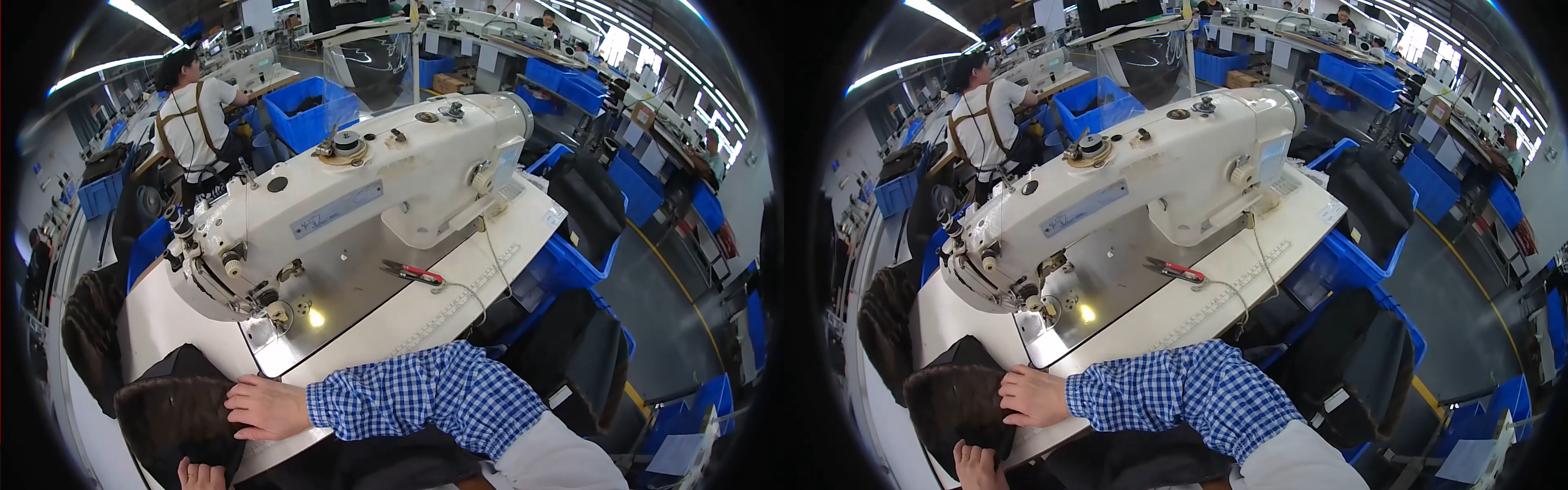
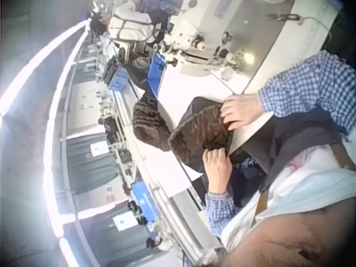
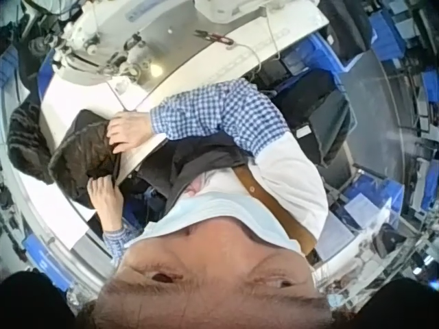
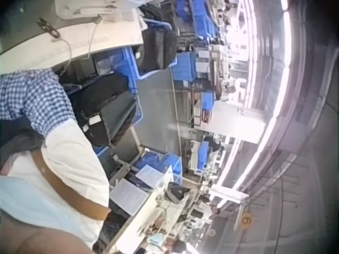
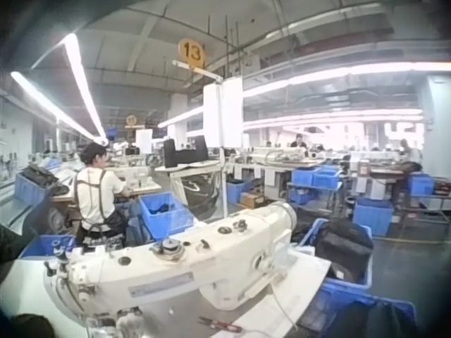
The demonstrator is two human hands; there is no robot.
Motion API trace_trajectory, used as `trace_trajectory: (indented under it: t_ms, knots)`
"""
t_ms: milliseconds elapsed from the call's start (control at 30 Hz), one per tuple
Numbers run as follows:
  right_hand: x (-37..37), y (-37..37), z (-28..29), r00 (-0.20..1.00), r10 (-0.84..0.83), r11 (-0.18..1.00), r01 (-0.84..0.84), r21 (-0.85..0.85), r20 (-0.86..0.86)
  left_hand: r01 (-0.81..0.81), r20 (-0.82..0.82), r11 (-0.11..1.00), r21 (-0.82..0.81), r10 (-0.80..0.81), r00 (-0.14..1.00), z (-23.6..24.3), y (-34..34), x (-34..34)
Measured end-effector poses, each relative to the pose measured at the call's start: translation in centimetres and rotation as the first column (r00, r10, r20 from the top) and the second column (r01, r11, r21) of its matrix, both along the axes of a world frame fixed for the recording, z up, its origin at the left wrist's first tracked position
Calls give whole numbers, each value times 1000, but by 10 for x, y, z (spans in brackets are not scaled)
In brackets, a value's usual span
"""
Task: Using an industrial sewing machine to stitch together leather and fabric components.
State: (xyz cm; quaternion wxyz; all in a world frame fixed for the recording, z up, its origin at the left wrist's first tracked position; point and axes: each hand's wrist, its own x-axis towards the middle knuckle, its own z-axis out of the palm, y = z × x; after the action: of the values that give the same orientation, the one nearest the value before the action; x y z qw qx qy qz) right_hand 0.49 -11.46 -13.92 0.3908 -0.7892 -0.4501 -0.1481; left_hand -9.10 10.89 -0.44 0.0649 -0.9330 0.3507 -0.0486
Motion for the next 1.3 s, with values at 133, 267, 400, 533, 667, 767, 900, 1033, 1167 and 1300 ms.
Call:
trace_trajectory:
  t_ms: [133,267,400,533,667,767,900,1033,1167,1300]
  knots:
    - [1,1,-6,998,-68,996,68,-60,10,58,-216,990,-127,-85,973,-5,-16,-20]
    - [2,2,-7,996,-62,998,61,27,66,21,-246,988,-151,-58,968,-38,-36,-31]
    - [-6,0,-9,974,56,998,-56,-7,220,-35,-112,974,-225,10,994,-53,-46,-44]
    - [-16,1,3,934,12,1000,-10,-8,358,-61,15,959,-278,68,998,-70,-30,-56]
    - [-26,5,-1,941,282,952,-298,64,187,-121,169,892,-435,213,962,-68,-35,-60]
    - [-25,1,-5,900,428,901,-432,44,82,-61,221,886,-460,181,958,-69,-36,-54]
    - [-18,-4,-12,913,375,924,-382,14,161,-14,161,862,-506,111,981,-60,-36,-52]
    - [-11,-14,-13,911,381,924,-381,-27,157,-104,273,748,-655,362,891,-49,-7,-58]
    - [-25,-20,10,910,379,925,-370,-82,166,-431,-58,228,-873,829,556,-100,107,-103]
    - [-29,-30,19,922,313,950,-298,-98,230,-329,-369,-268,-906,880,299,-145,155,-139]
